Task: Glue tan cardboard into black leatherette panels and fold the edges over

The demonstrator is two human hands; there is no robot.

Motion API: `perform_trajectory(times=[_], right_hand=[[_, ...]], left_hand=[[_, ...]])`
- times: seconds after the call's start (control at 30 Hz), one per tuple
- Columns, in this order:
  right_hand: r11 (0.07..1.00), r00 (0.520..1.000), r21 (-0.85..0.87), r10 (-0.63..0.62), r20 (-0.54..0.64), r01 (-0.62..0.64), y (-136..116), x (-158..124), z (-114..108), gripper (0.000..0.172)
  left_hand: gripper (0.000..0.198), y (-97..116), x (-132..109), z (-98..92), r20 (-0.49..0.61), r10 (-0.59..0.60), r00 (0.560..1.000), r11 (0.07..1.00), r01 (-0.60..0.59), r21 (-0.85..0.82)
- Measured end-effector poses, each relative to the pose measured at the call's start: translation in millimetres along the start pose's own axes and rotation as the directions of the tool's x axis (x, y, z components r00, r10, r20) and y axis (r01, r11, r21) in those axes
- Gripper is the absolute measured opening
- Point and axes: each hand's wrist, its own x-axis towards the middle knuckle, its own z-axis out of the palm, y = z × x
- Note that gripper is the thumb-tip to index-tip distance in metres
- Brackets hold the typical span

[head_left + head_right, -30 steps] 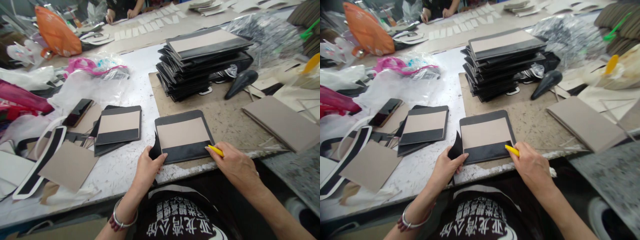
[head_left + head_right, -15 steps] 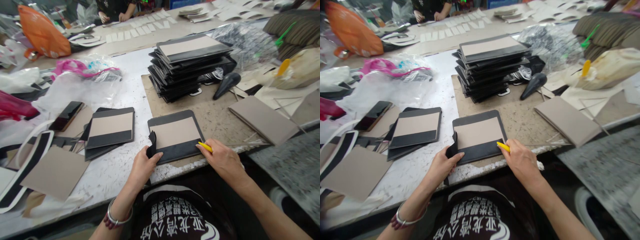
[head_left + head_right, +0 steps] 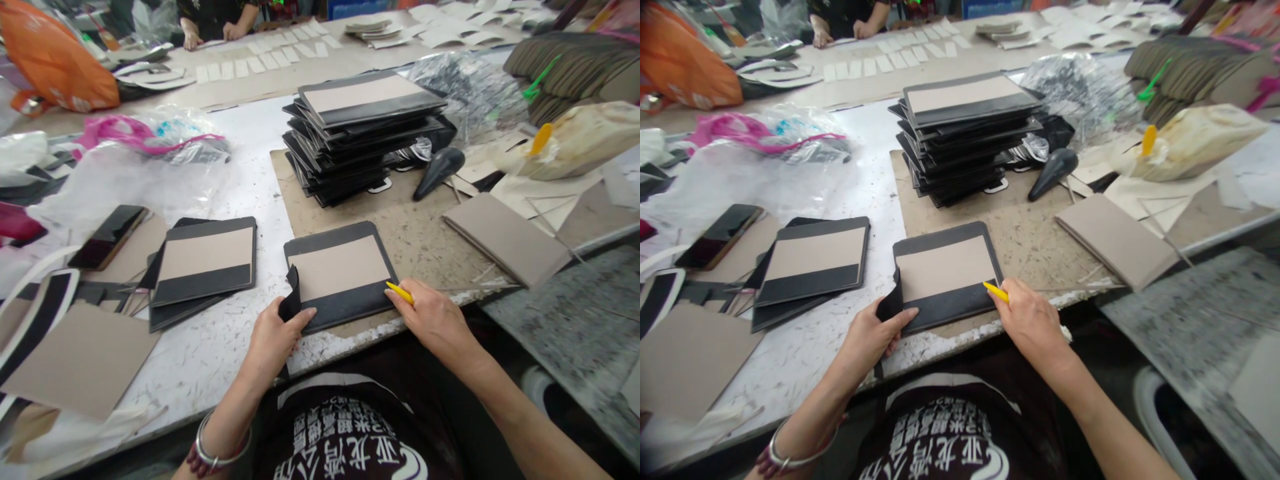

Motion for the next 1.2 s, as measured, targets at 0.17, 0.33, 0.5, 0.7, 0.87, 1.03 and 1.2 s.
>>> perform_trajectory(times=[0.17,0.33,0.5,0.7,0.87,1.03,1.2], right_hand=[[0.999,0.999,-0.035,0.027,0.026,-0.026,-0.9,1.7,-1.8,0.030],[0.997,0.995,-0.048,0.057,0.085,-0.053,-2.9,3.7,-5.7,0.027],[0.997,0.995,-0.056,0.055,0.084,-0.050,-4.7,4.4,-7.4,0.026],[0.994,0.992,-0.084,0.084,0.099,-0.076,-7.6,4.5,-8.6,0.025],[0.995,0.994,-0.084,0.070,0.089,-0.062,-6.1,3.8,-6.6,0.025],[0.995,0.997,-0.097,0.045,0.061,-0.039,-4.1,2.9,-3.4,0.025],[0.994,0.998,-0.104,0.037,0.046,-0.032,-5.7,2.4,-2.9,0.024]], left_hand=[[0.028,-0.6,0.8,0.0,-0.001,0.010,1.000,1.000,-0.010,0.009],[0.026,2.8,-1.5,0.4,-0.016,-0.003,1.000,1.000,0.003,0.013],[0.028,0.2,-0.2,1.5,-0.018,0.007,1.000,1.000,-0.007,0.007],[0.029,-3.6,1.3,0.8,-0.023,0.015,1.000,0.999,-0.014,0.033],[0.026,-1.9,0.5,0.1,-0.017,0.034,0.999,0.999,-0.033,0.043],[0.025,-3.7,2.5,-0.1,0.000,0.057,0.998,0.998,-0.057,0.033],[0.022,-4.1,2.5,-0.4,0.004,0.060,0.998,0.997,-0.060,0.053]])
